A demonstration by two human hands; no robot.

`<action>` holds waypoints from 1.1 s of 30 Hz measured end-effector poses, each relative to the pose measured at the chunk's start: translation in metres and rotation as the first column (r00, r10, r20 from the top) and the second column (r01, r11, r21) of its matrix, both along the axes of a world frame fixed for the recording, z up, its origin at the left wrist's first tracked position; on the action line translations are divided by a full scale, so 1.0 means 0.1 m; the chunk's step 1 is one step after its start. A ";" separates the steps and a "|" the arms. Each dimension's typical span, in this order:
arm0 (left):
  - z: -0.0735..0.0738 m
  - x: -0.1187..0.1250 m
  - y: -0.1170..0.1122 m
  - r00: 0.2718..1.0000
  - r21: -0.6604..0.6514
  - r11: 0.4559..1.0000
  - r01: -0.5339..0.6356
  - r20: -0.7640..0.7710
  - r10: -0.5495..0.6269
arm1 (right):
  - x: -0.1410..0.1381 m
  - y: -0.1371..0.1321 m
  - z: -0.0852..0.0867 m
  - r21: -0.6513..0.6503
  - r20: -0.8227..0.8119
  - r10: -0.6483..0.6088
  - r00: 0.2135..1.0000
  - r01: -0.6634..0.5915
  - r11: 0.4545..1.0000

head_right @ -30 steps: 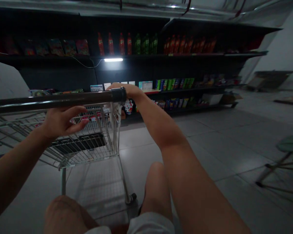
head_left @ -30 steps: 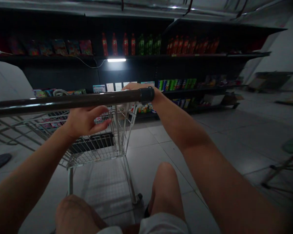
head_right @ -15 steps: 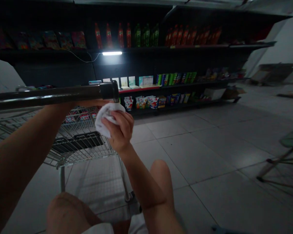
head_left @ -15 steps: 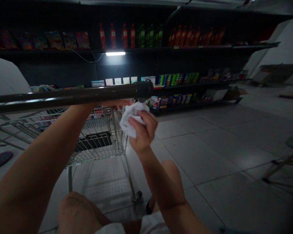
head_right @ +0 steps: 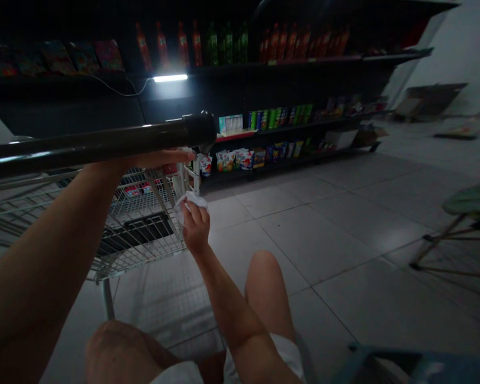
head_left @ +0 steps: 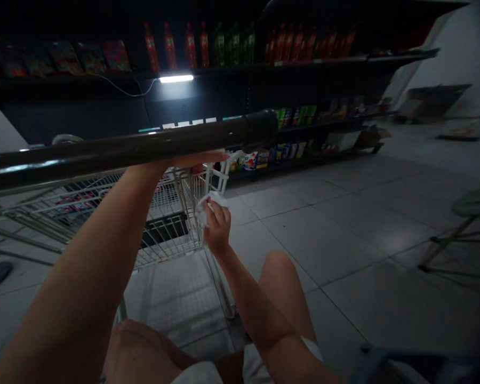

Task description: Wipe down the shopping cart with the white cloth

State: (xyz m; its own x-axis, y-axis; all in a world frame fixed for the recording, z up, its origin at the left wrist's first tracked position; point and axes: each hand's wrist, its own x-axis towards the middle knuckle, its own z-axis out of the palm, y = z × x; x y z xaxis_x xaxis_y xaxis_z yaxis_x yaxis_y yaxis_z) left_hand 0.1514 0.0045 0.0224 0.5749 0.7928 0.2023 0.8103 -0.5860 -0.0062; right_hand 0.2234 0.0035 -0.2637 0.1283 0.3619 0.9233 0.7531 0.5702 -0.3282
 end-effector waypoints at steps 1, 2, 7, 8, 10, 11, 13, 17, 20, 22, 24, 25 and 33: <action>0.00 0.01 0.03 0.999 -0.052 0.998 -0.044 -0.011 0.043 | -0.02 0.06 -0.20 -0.046 0.016 0.007 1.000 -0.006 0.999; -0.01 0.02 0.05 0.997 -0.087 0.993 -0.076 -0.015 0.075 | -0.04 0.11 -0.40 -0.116 0.026 0.016 1.000 -0.013 0.993; -0.05 0.03 0.14 0.997 -0.101 0.992 -0.079 0.008 0.080 | -0.08 0.17 -1.15 -0.479 0.004 0.112 0.994 -0.097 0.873; -0.05 0.03 0.15 0.998 -0.096 0.994 -0.057 0.022 0.060 | -0.08 0.15 -1.24 -0.518 -0.027 0.142 0.989 -0.136 0.845; -0.05 0.03 0.16 0.999 -0.090 0.996 -0.014 0.050 0.019 | -0.09 0.10 -1.39 -0.580 -0.160 0.196 0.967 -0.253 0.774; -0.05 0.04 0.17 0.998 -0.092 0.996 -0.010 0.057 0.015 | -0.09 0.08 -1.44 -0.596 -0.262 0.209 0.942 -0.329 0.733; -0.06 0.06 0.17 0.998 -0.099 0.995 -0.027 0.061 0.033 | -0.11 0.03 -1.50 -0.588 -0.459 0.197 0.866 -0.462 0.664; -0.05 0.12 0.16 0.996 -0.140 0.989 -0.041 0.067 0.051 | -0.05 0.00 -1.47 -0.530 -0.630 0.140 0.764 -0.554 0.642; -0.02 0.14 0.12 0.999 -0.123 0.992 -0.035 0.030 0.039 | 0.19 0.08 -1.29 -0.479 -0.737 0.044 0.674 -0.567 0.669; -0.01 0.13 0.10 0.999 -0.110 0.993 -0.034 -0.002 0.034 | 0.39 0.19 -1.04 -0.431 -0.807 -0.027 0.590 -0.555 0.711; -0.01 0.11 0.11 0.999 -0.107 0.993 -0.049 0.002 0.050 | 0.56 0.36 -0.69 -0.356 -0.858 -0.040 0.511 -0.538 0.764; -0.02 0.10 0.13 0.998 -0.105 0.993 -0.052 0.017 0.055 | 0.61 0.45 -0.49 -0.282 -0.885 0.009 0.466 -0.552 0.785; -0.11 -0.01 0.33 0.997 0.056 0.995 0.079 -0.001 -0.079 | 0.34 0.63 -0.07 0.062 -0.917 0.353 0.185 -0.809 0.585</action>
State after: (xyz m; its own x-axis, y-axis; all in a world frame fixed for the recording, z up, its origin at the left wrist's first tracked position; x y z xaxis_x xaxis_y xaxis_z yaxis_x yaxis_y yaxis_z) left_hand 0.1507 0.0372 0.0116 0.6354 0.7320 0.2460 0.7612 -0.6472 -0.0402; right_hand 0.2572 0.0663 -0.2711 0.2463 0.9314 0.2679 -0.5054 0.3593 -0.7845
